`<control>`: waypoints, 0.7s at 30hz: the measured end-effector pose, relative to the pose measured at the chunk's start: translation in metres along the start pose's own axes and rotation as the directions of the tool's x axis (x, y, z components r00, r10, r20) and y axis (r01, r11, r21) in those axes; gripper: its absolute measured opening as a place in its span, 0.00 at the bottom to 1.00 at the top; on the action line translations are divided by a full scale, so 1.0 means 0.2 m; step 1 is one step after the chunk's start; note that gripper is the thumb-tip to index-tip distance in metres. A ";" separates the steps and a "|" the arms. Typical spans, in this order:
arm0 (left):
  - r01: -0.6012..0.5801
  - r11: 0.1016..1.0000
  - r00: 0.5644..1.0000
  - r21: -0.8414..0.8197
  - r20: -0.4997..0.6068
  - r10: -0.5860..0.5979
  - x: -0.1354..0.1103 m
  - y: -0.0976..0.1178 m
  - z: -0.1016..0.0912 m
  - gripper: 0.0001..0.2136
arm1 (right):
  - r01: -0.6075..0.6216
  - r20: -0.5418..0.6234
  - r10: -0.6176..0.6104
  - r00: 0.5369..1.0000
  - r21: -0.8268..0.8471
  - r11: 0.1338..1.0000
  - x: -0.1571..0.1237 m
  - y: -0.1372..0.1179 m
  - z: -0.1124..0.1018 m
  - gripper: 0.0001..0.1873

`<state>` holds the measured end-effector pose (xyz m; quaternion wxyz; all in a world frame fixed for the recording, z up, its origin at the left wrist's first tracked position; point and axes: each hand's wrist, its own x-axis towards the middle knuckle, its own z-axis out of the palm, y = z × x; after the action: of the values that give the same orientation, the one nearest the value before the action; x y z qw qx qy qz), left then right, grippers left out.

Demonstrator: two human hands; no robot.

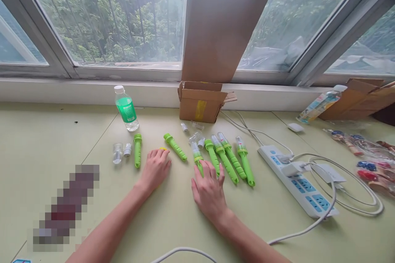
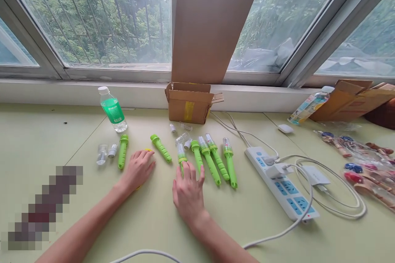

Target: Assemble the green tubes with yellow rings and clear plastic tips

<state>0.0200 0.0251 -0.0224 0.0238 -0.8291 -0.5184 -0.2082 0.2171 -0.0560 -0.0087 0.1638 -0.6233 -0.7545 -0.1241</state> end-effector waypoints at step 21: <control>0.011 0.981 0.979 -0.194 -0.199 -0.050 -0.01 -0.04 0.01 0.10 | 0.139 0.208 -0.165 0.964 0.136 0.981 0.16 -0.14 0.03 0.26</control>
<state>0.0126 0.0282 -0.0255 -0.0067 -0.7939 -0.5033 -0.3411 0.1831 -0.0308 -0.0013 0.1072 -0.5623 -0.8197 -0.0215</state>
